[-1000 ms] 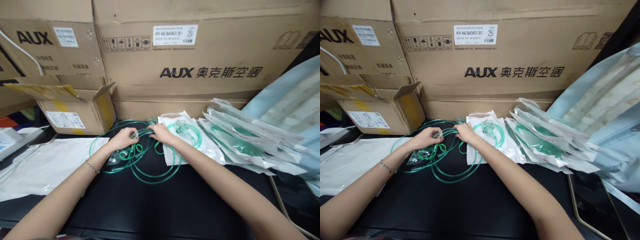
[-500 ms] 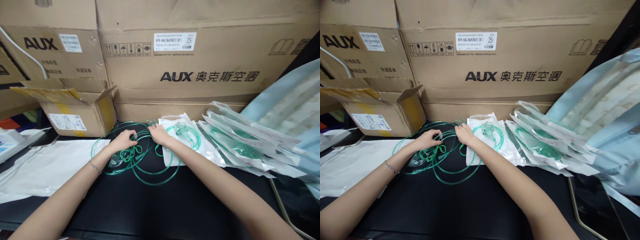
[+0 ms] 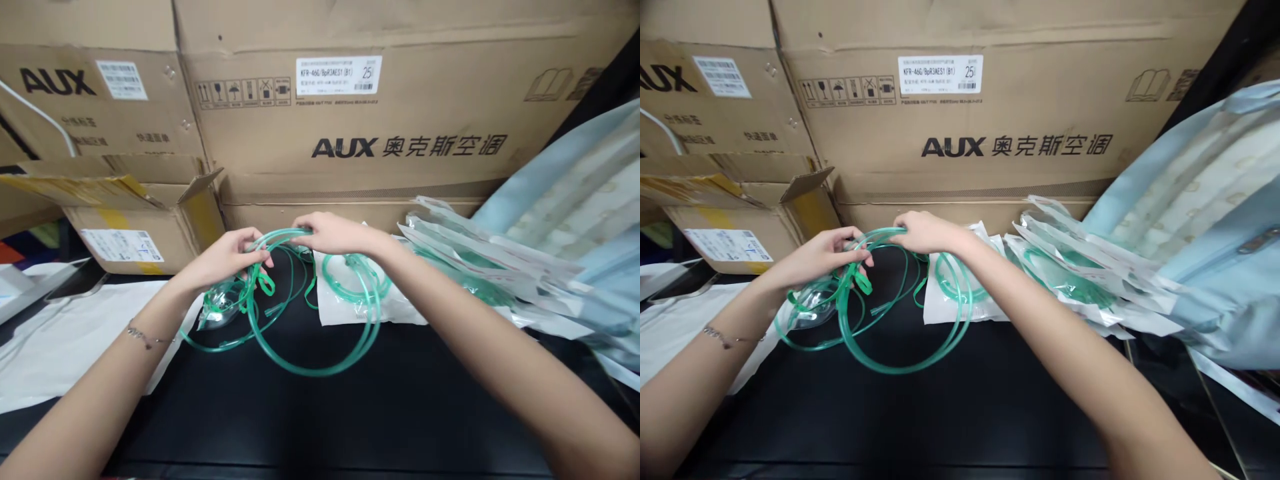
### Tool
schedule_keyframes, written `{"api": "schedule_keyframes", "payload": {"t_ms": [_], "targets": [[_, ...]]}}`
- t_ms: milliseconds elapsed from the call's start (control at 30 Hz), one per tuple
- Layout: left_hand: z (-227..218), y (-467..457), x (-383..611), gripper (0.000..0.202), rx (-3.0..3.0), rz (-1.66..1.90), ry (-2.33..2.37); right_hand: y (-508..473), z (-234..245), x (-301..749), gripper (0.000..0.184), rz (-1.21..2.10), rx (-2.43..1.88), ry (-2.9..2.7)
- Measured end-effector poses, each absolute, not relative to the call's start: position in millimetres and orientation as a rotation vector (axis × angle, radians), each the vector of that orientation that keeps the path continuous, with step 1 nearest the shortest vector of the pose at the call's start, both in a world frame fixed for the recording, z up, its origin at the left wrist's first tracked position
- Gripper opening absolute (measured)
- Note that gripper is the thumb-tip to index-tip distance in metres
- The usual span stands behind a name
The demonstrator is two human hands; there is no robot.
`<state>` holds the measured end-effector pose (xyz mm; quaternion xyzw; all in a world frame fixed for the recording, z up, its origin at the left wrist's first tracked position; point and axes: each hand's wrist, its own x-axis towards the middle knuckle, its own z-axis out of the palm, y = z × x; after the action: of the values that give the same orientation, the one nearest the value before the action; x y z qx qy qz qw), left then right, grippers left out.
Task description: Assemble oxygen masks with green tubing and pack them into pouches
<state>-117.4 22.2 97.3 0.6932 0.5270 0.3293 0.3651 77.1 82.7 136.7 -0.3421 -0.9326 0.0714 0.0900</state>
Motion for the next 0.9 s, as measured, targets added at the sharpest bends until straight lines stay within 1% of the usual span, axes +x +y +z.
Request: {"api": "schedule_keyframes", "payload": {"t_ms": [33,100,133,233,333,467,567,600,667,733,767,867,900], "targets": [[96,22,-115,0.024,1.782,0.804,1.329,77,138,86,0.031,0.355,-1.028,-2.791],[89,24,-110,0.024,1.791,0.676,1.282,64,129,103,0.046,0.636,-1.067,-2.853],[83,26,-107,0.024,1.802,0.606,1.257,58,120,112,0.052,0.697,-1.067,-2.866],[68,30,-98,0.025,1.843,0.447,1.191,37,87,132,0.052,0.581,-1.075,-2.788],[59,33,-91,0.029,1.855,0.397,1.148,22,63,144,0.049,0.494,-1.072,-2.76],[58,34,-88,0.031,1.874,0.372,1.125,13,49,154,0.046,0.351,-1.088,-2.7],[58,31,-87,0.029,1.953,0.339,1.099,10,45,155,0.046,0.177,-1.15,-2.66],[58,31,-87,0.027,2.002,0.338,1.095,8,44,154,0.049,0.109,-1.168,-2.649],[58,29,-88,0.023,2.091,0.348,1.093,5,44,153,0.061,0.027,-1.168,-2.621],[57,29,-88,0.022,2.138,0.367,1.1,3,44,152,0.074,0.083,-1.139,-2.582],[56,29,-89,0.023,2.144,0.377,1.105,3,44,152,0.074,0.151,-1.122,-2.558],[54,31,-91,0.023,2.144,0.405,1.124,7,43,155,0.056,0.339,-1.065,-2.491],[53,32,-91,0.023,2.138,0.413,1.131,10,41,156,0.053,0.359,-1.049,-2.475]]}}
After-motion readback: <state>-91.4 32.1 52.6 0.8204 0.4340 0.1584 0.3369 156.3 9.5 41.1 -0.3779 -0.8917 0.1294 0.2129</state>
